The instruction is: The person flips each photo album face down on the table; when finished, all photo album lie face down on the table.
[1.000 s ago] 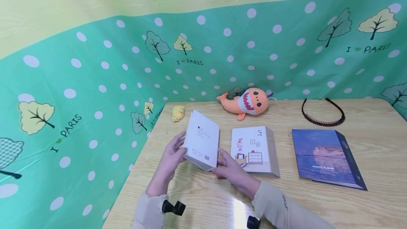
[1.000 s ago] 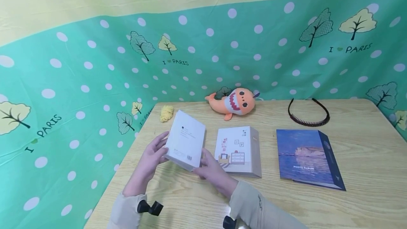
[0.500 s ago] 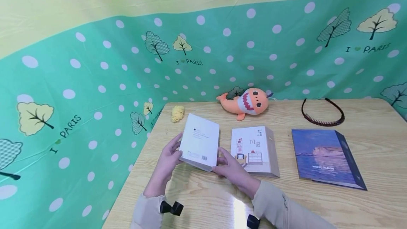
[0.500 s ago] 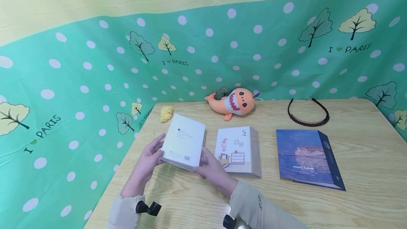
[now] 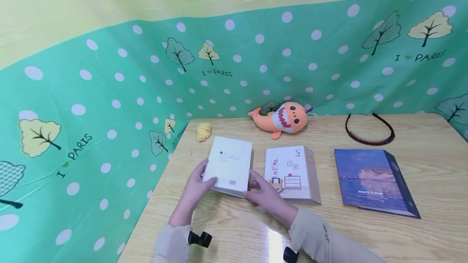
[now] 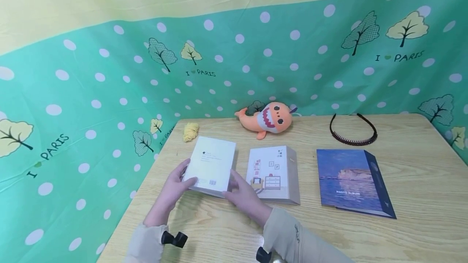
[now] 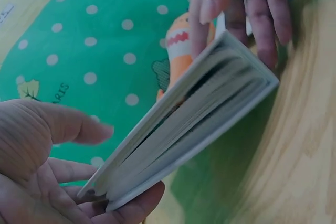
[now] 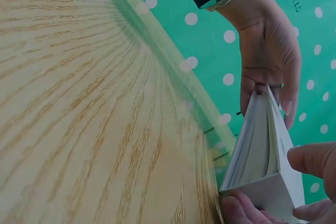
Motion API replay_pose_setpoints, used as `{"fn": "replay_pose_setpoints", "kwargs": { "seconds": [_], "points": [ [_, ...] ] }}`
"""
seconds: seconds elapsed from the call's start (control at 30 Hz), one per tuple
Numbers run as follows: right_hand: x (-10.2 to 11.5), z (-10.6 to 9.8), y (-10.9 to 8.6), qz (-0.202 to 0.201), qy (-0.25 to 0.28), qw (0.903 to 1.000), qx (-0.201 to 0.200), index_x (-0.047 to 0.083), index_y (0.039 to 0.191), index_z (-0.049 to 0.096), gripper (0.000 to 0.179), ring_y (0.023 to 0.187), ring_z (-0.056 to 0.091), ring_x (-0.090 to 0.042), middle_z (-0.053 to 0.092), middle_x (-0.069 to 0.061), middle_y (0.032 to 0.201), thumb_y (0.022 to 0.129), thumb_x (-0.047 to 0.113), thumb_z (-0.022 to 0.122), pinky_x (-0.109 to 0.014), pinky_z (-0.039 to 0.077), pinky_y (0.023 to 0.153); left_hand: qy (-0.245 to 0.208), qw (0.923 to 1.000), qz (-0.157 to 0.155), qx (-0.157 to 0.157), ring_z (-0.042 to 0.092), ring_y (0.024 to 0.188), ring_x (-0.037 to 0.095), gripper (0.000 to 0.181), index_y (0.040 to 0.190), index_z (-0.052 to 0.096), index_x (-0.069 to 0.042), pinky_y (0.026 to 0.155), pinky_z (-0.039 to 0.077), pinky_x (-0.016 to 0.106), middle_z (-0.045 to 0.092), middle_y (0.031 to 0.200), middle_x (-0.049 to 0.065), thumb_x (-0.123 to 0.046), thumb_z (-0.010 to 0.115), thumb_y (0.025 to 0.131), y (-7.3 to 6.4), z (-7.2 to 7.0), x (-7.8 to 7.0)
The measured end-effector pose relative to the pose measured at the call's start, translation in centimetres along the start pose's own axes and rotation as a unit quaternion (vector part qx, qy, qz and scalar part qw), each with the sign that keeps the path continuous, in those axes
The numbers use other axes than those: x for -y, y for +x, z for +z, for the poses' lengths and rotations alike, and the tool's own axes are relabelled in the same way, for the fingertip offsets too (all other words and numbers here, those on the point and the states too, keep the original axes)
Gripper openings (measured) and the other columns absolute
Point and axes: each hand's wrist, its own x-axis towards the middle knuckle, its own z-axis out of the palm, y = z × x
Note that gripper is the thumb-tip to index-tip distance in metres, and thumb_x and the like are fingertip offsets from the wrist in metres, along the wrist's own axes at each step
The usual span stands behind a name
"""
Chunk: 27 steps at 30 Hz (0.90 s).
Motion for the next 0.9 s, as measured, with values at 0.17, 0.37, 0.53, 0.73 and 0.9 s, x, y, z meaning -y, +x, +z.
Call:
{"fn": "replay_pose_setpoints", "kwargs": {
  "seconds": [0.17, 0.37, 0.53, 0.73, 0.9],
  "points": [
    [0.0, 0.0, -0.1, -0.001, -0.008, 1.0, 0.005, 0.012, 0.156, 0.021, 0.086, 0.089, 0.064, -0.028, 0.042, -0.028, 0.138, 0.086, 0.011, 0.072, -0.04, 0.056, 0.077, 0.064, 0.9979, -0.009, -0.006, 0.026, 0.142, 0.039, 0.094, 0.152, 0.025, 0.002, 0.116, 0.019, 0.051, 0.028, 0.155, 0.023, -0.017, 0.08, 0.078, -0.1, 0.2, 0.7],
    [-0.3, 0.2, -0.1, -0.006, -0.038, 0.9992, 0.009, 0.013, 0.156, 0.023, 0.085, 0.078, 0.065, -0.028, 0.039, -0.032, 0.141, 0.087, 0.016, 0.072, -0.039, 0.057, 0.074, 0.069, 0.9973, 0.018, 0.017, 0.054, 0.119, 0.033, 0.099, 0.15, 0.032, -0.005, 0.107, 0.037, 0.05, 0.052, 0.138, 0.018, -0.02, 0.088, 0.069, 0.0, 0.7, 1.9],
    [-0.2, 0.3, -0.4, -0.014, -0.058, 0.9981, 0.016, 0.01, 0.155, 0.025, 0.083, 0.071, 0.063, -0.026, 0.035, -0.037, 0.143, 0.088, 0.019, 0.072, -0.04, 0.057, 0.071, 0.087, 0.9952, 0.034, 0.03, 0.059, 0.109, 0.027, 0.101, 0.149, 0.035, -0.007, 0.101, 0.043, 0.048, 0.058, 0.13, 0.013, -0.022, 0.09, 0.065, 0.1, 0.9, 2.6],
    [0.3, 0.6, -1.0, -0.028, -0.082, 0.996, 0.022, 0.005, 0.154, 0.024, 0.081, 0.062, 0.06, -0.024, 0.032, -0.038, 0.144, 0.088, 0.017, 0.071, -0.039, 0.055, 0.062, 0.091, 0.9936, 0.056, 0.035, 0.057, 0.113, 0.029, 0.105, 0.149, 0.033, -0.005, 0.103, 0.04, 0.049, 0.055, 0.134, 0.014, -0.023, 0.091, 0.064, 0.3, 1.2, 2.8],
    [0.4, 0.7, -1.2, -0.027, -0.091, 0.9952, 0.023, 0.004, 0.154, 0.024, 0.081, 0.062, 0.059, -0.023, 0.033, -0.036, 0.146, 0.088, 0.016, 0.07, -0.037, 0.053, 0.059, 0.101, 0.9919, 0.065, 0.041, 0.058, 0.112, 0.027, 0.104, 0.148, 0.034, -0.004, 0.103, 0.04, 0.049, 0.058, 0.131, 0.013, -0.025, 0.091, 0.064, 0.6, 1.3, 3.0]
  ]
}}
